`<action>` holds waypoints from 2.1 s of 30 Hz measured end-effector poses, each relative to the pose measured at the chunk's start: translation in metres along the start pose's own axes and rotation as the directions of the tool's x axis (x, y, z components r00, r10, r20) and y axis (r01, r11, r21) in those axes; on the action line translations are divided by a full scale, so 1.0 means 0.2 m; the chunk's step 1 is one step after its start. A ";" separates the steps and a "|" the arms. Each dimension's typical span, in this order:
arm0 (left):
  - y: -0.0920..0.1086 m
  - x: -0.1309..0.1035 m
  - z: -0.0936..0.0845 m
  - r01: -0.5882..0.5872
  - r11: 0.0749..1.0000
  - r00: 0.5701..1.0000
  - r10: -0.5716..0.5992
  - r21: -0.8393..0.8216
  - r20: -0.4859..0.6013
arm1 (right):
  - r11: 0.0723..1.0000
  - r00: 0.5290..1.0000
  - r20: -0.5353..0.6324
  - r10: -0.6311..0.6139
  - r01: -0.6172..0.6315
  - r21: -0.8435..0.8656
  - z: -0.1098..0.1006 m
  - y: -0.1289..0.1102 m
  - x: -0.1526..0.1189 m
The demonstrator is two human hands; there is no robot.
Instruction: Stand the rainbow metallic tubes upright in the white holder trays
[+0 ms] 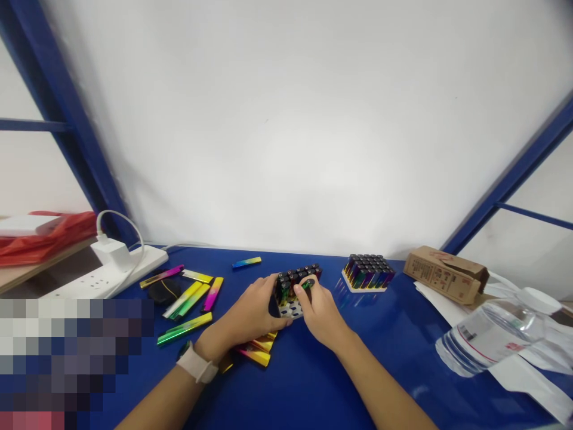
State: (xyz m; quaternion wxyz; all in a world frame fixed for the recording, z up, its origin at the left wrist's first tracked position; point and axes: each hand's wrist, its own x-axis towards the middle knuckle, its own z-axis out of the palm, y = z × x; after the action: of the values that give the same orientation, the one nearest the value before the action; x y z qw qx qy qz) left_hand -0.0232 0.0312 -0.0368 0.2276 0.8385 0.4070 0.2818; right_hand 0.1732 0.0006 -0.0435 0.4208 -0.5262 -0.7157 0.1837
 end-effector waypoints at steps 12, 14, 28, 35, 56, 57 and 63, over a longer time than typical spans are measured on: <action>-0.06 -0.02 -0.19 0.006 0.981 0.999 -0.013 0.194 0.033 | 0.978 0.997 -0.032 0.072 -0.077 -0.196 0.08 -0.01 0.00; -0.06 -0.02 -0.21 0.035 0.958 0.999 -0.043 0.285 0.021 | 0.981 0.995 -0.072 0.073 -0.085 -0.173 0.10 0.00 0.00; -0.10 -0.01 -0.19 0.053 0.946 0.996 -0.075 0.320 0.056 | 0.999 0.997 -0.064 0.032 -0.034 -0.027 0.08 0.01 -0.01; -0.10 0.03 -0.19 0.013 0.987 0.990 0.010 0.162 -0.138 | 0.999 0.996 -0.087 0.017 -0.020 -0.036 0.08 0.02 -0.01; 0.11 0.04 -0.12 -0.015 0.585 0.980 -0.151 -0.811 -0.127 | 0.848 0.997 -0.029 0.073 -0.047 0.528 0.05 -0.11 -0.03; 0.11 0.04 -0.12 -0.025 0.614 0.979 -0.145 -0.789 -0.144 | 0.820 0.994 -0.026 0.109 -0.075 0.568 0.05 -0.11 -0.03; 0.11 0.03 -0.11 0.014 0.754 0.978 -0.146 -0.657 -0.146 | 0.739 0.978 -0.024 0.209 -0.142 0.659 0.00 -0.11 -0.01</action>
State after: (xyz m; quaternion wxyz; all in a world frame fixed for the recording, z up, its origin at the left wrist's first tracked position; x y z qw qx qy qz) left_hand -0.0228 0.0274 -0.0062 0.4778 0.6576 0.3387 0.4738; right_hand 0.1603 -0.0097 -0.0276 0.5927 -0.4195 -0.5325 0.4350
